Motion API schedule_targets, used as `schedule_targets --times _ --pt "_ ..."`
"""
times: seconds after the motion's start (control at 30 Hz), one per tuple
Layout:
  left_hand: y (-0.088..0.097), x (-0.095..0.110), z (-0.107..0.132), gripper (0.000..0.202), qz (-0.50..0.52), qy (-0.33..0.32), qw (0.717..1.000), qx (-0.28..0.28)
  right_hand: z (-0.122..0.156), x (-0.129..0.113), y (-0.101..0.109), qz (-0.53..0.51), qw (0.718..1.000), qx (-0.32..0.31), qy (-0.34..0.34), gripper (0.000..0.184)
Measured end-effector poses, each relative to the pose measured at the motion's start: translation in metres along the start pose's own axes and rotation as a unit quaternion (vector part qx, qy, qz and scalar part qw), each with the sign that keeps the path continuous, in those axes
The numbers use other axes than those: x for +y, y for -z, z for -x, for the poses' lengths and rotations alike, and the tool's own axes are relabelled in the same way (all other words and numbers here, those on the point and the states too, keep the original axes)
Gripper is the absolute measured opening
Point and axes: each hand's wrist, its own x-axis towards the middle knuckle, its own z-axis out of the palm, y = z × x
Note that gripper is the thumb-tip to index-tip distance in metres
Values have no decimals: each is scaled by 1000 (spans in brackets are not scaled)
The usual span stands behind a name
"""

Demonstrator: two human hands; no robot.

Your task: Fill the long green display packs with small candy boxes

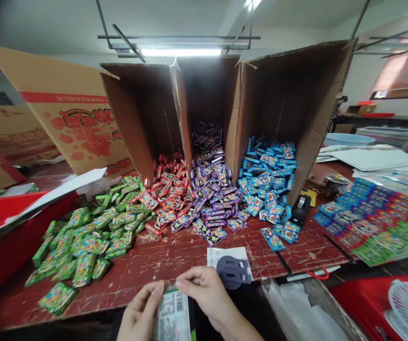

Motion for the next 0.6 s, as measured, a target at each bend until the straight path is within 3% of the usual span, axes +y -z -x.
schedule_targets --times 0.13,0.23,0.4,0.6 --pt "-15 1 2 32 -37 -84 996 14 0 -5 12 5 1000 1 -24 28" --pt "-23 -2 5 31 -81 -147 985 26 -1 -4 22 11 1000 -16 -5 26" --pt "-25 -5 3 27 -79 -133 987 33 -1 -2 27 54 997 -12 47 23" --pt "-23 -25 4 28 -68 -146 987 -11 5 4 23 169 975 -39 141 17"
